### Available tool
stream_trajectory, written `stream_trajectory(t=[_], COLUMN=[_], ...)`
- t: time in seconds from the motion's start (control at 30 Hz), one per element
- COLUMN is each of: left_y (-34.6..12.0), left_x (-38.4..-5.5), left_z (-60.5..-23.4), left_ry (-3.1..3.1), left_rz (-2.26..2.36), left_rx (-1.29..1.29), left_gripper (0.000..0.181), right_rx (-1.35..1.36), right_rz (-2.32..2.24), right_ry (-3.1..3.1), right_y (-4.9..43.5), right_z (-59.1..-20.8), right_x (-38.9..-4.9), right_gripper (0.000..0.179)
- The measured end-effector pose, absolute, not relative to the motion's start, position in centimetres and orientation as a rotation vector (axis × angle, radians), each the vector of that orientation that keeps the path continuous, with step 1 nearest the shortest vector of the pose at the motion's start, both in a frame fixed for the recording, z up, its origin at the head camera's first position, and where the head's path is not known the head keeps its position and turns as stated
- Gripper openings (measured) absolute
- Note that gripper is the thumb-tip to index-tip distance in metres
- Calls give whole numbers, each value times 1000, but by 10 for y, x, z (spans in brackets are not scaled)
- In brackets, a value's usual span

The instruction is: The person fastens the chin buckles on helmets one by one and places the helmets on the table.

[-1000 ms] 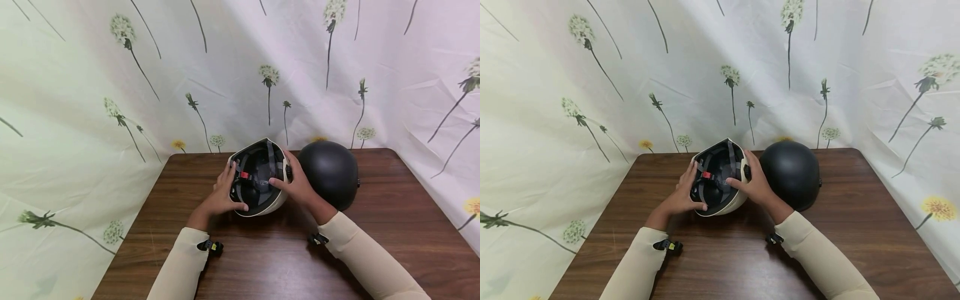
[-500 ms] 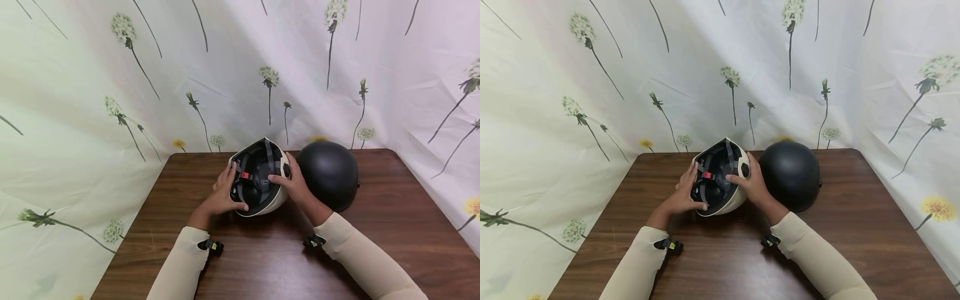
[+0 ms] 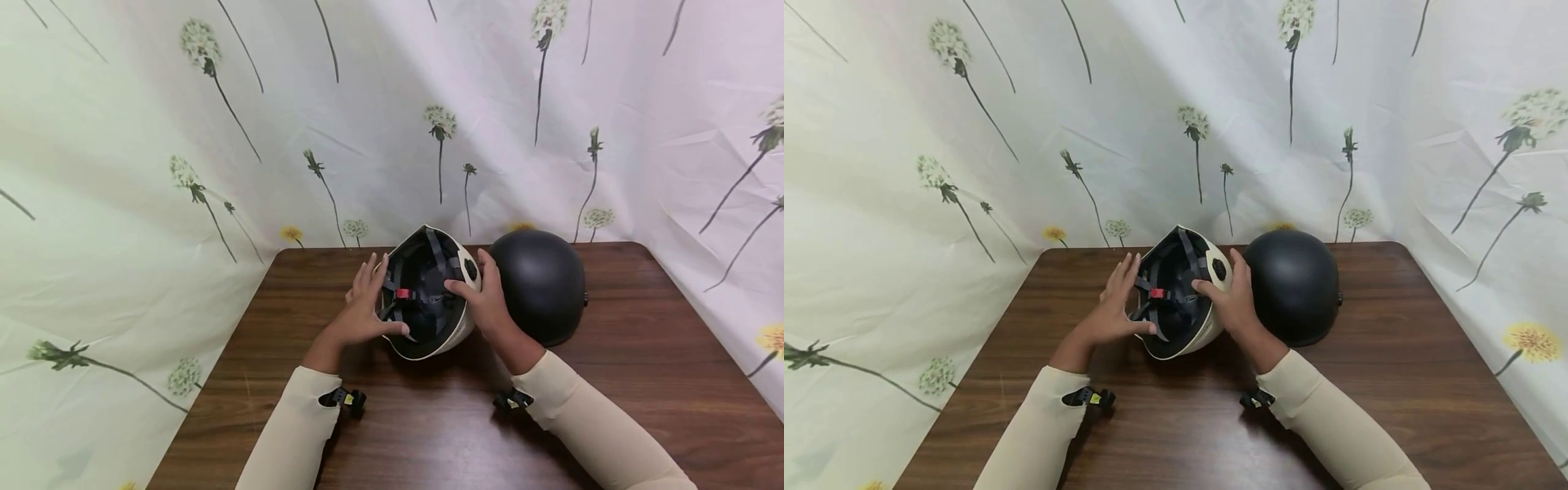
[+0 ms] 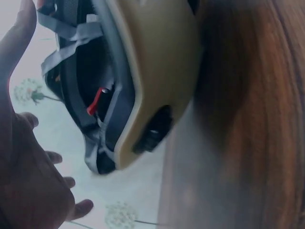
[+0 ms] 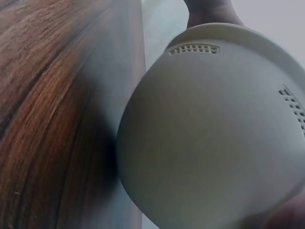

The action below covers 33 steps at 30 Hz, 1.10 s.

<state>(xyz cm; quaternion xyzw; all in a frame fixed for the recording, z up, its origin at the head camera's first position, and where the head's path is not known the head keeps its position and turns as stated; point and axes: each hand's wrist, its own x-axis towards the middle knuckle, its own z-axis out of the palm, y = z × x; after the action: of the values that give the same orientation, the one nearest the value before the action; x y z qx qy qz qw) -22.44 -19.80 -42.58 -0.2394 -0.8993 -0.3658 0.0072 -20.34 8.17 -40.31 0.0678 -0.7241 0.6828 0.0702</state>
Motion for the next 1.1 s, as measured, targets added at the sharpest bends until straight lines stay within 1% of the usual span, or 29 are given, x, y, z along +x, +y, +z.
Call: stream_trajectory(t=[0.1,0.23,0.43,0.53,0.67,0.83,1.1], left_y=[-196,-199,-209,-216,-220,-219,-211], left_x=[-222,-220,-225,-226,-228,-230,-233], left_z=[-419,-420,-430,-434,-441,-449,-459], left_ry=[-2863,-2929,-3011,-3033,-3031,-2997,-2962], left_rz=[-1140,-1233,-1251,-1275,-1304,-1259,-1181], left_rx=[-708,-713,-820,-855,-865,-849,-806], left_gripper=[143,144,157,159,158,154,157], right_rx=[208,221,271,300,302,280,254], right_rz=[1999,1952,1954,2025,2056,2058,2117], right_ry=[-2226,-2253,-2270,-2253,-2264,-2312,-2306], right_y=[82,80,84,86,89,90,93], right_z=[-403,-404,-404,-404,-406,-408,-410], right_x=[-203,-202,-200,-199,-198,-197,-198], right_gripper=[93,91,82,79,81,89,96])
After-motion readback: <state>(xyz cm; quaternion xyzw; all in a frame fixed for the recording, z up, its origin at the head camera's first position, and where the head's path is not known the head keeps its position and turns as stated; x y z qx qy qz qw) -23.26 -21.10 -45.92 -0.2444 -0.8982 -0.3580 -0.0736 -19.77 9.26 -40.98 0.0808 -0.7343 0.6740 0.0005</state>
